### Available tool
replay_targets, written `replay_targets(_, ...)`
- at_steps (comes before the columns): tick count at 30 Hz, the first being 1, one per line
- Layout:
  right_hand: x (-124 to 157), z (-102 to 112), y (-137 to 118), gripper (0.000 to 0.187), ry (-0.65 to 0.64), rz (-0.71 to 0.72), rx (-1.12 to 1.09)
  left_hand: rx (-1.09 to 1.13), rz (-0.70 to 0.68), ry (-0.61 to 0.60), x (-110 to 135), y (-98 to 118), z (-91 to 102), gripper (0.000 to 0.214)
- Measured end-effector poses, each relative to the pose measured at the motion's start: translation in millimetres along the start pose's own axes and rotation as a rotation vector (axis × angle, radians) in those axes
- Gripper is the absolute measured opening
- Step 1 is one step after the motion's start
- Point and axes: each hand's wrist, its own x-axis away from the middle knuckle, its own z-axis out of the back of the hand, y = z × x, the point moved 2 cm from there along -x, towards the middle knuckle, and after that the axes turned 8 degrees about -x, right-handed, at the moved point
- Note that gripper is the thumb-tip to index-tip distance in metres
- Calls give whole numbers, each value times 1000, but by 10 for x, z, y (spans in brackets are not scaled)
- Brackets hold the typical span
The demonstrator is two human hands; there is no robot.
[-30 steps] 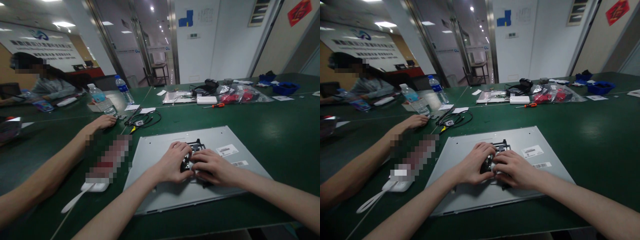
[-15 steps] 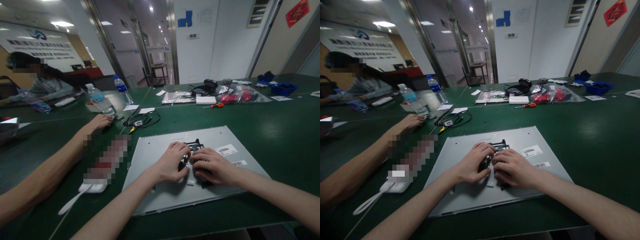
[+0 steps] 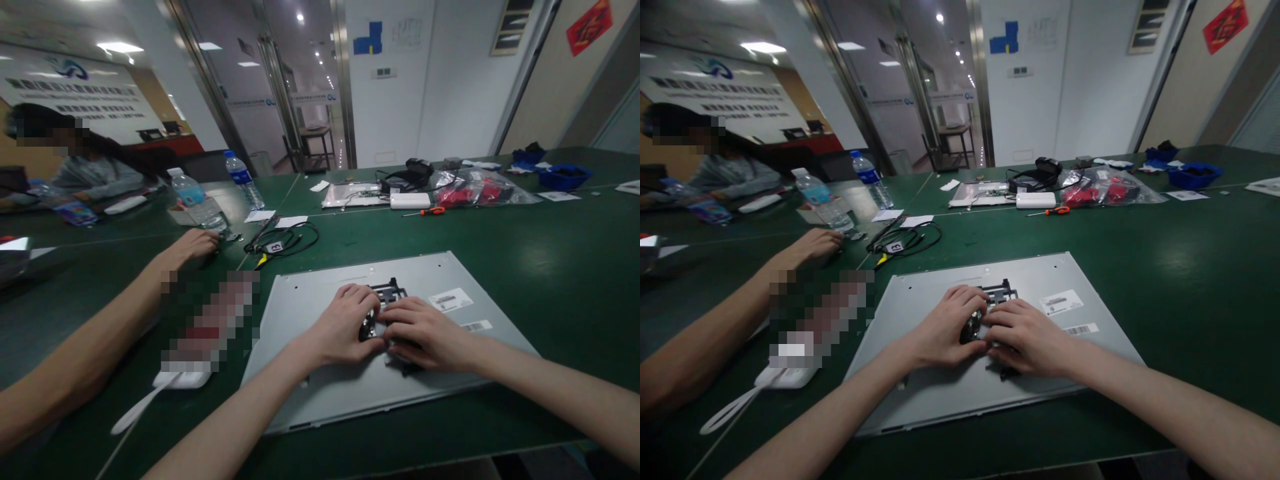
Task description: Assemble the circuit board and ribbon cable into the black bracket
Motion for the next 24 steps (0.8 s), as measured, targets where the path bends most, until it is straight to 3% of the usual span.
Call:
replay_targets(13, 13, -3, -11, 9, 6, -31, -11, -13, 11, 2, -1, -15, -23, 45)
replay_targets(24, 0, 12, -8, 22, -17, -56, -4, -28, 25, 11, -10, -27, -69, 43)
